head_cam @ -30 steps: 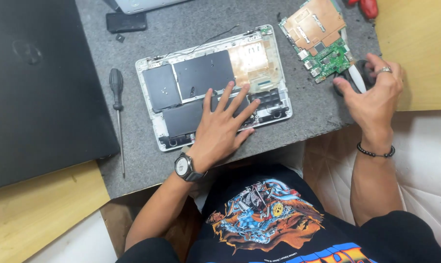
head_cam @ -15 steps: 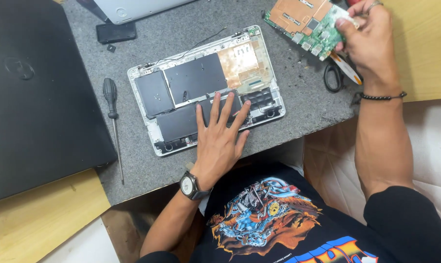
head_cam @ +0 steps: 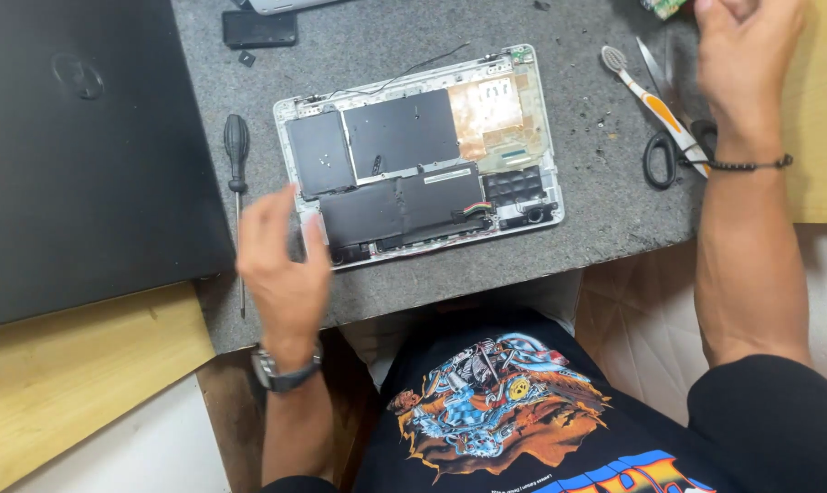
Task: Technician cleans a laptop chassis and motherboard with a brush before reinstalling the battery and motherboard.
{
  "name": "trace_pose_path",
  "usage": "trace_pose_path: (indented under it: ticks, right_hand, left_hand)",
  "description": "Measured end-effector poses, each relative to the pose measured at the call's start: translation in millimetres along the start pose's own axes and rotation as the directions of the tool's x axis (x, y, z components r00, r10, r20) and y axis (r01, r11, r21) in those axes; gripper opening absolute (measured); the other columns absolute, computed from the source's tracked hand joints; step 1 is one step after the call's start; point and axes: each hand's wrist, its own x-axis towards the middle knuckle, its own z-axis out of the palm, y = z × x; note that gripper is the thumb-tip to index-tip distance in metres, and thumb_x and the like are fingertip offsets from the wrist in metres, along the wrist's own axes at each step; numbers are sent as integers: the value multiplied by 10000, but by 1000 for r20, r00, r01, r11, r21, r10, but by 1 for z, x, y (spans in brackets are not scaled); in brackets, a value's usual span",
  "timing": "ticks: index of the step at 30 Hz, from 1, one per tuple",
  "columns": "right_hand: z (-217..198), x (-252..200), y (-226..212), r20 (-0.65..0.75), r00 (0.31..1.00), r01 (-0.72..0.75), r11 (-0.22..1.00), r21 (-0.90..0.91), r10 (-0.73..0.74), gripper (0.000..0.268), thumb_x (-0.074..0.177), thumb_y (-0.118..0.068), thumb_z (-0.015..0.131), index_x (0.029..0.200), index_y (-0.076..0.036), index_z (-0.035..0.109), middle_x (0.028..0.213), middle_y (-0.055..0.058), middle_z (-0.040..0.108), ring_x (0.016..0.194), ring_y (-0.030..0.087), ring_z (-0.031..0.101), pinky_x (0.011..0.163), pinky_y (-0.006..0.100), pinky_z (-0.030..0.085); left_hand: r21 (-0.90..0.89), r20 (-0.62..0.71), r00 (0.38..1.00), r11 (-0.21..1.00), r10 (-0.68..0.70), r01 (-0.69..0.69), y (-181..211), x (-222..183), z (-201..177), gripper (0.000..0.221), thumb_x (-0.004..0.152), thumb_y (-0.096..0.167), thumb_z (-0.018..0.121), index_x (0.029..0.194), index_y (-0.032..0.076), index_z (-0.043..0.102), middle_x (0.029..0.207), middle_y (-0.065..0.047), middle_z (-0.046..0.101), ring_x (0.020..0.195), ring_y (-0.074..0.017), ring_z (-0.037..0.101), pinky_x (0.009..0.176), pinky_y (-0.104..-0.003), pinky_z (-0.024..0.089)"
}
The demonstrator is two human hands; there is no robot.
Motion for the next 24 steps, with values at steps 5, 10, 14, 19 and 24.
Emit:
trace_pose_path:
  ticks: [5, 10, 14, 19, 24]
  right_hand:
    - [-18, -48, -53, 127, 986, 159, 865, -476, -112, 173, 1125, 167, 705, 1281, 122, 645, 1159, 251, 703, 1029, 334, 722, 872, 410, 570]
    - [-36, -87, -86, 152, 988, 50, 885, -462, 23, 224, 1106, 138, 737, 1324, 142, 791, 1055, 196, 741, 911, 228, 682, 770, 314, 537]
    - [-45, -117, -112, 82, 988, -87, 913, -397, 130, 171, 1137, 113, 727, 1300, 147, 769, 1017, 190, 689, 907, 236, 633, 789, 330, 512]
    - [-16, -153, -149, -9, 970, -243, 967, -78, 243, 221, 1185, -92, 606, 1259, 106, 669, 928, 179, 655, 778, 206, 639, 700, 276, 537]
    - [20, -169, -185, 311, 949, -42, 955, 293, -54, 641, 914, -476, 675, 1330, 6, 601, 1002, 87, 619, 694, 123, 632, 602, 200, 517]
  left_hand:
    - [291, 78, 972, 937, -222, 191, -67, 28, -9, 499, 983, 23, 691, 1429, -72, 488, 1264, -242, 522, 1132, -415, 535, 938, -526, 476]
    - [459, 74, 950, 856, -303, 237, -90, 48, 20, 491, 920, 8, 702, 1372, -32, 514, 1076, -240, 590, 963, -450, 586, 809, -554, 488]
    - [321, 19, 978, 928, -207, 190, -77, 59, 10, 427, 933, -90, 604, 1357, -92, 558, 1076, -261, 627, 958, -433, 624, 816, -529, 494]
    - [-97, -29, 999, 995, -32, 29, 67, 70, -39, 449, 1062, -144, 682, 1437, 2, 484, 1143, -198, 614, 917, -271, 652, 786, -353, 619]
    - [-591, 128, 960, 796, 249, -128, 163, 45, 5, 386, 953, -79, 745, 1277, 10, 556, 1237, -170, 701, 1167, -342, 751, 1109, -415, 593]
